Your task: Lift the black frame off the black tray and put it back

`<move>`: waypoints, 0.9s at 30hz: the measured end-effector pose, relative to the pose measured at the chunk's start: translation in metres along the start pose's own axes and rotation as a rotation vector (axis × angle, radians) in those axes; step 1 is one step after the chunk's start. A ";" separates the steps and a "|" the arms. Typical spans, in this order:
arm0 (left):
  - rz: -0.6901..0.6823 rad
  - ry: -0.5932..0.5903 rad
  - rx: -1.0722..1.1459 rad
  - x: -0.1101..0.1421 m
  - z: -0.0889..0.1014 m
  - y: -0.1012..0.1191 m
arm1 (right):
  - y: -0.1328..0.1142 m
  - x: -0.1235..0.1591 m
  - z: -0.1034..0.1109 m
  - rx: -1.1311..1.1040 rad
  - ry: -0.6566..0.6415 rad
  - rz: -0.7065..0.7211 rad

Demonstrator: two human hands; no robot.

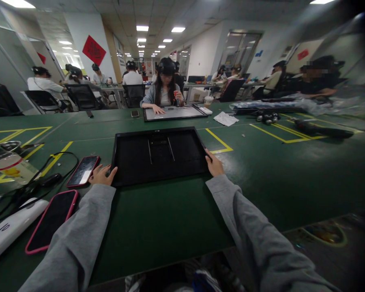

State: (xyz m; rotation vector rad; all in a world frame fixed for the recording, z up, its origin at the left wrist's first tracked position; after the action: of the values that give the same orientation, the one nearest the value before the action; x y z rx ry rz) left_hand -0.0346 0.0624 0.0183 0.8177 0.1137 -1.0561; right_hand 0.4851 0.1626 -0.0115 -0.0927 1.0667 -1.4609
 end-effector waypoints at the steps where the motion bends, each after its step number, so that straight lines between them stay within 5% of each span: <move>1: -0.002 -0.005 0.002 0.000 0.000 0.000 | 0.001 0.000 -0.001 -0.007 0.004 -0.005; 12: 0.016 -0.119 0.078 -0.008 -0.018 -0.022 | 0.008 -0.002 -0.004 -0.054 0.082 -0.074; 27: -0.043 -0.083 0.085 -0.008 -0.021 -0.022 | 0.004 -0.002 -0.003 0.013 0.083 -0.065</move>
State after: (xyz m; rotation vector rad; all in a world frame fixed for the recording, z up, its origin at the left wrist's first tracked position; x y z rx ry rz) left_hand -0.0503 0.0763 -0.0053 0.8504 0.0164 -1.1402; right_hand 0.4866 0.1670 -0.0146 -0.0585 1.1301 -1.5411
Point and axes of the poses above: each hand's wrist, its own x-axis away from the middle knuckle, its own z-axis out of the back of the hand, y = z × x, the point moved 3 cm from there along -x, towards the middle knuckle, and after that the axes turned 8 degrees about y, right-handed, at the moved point
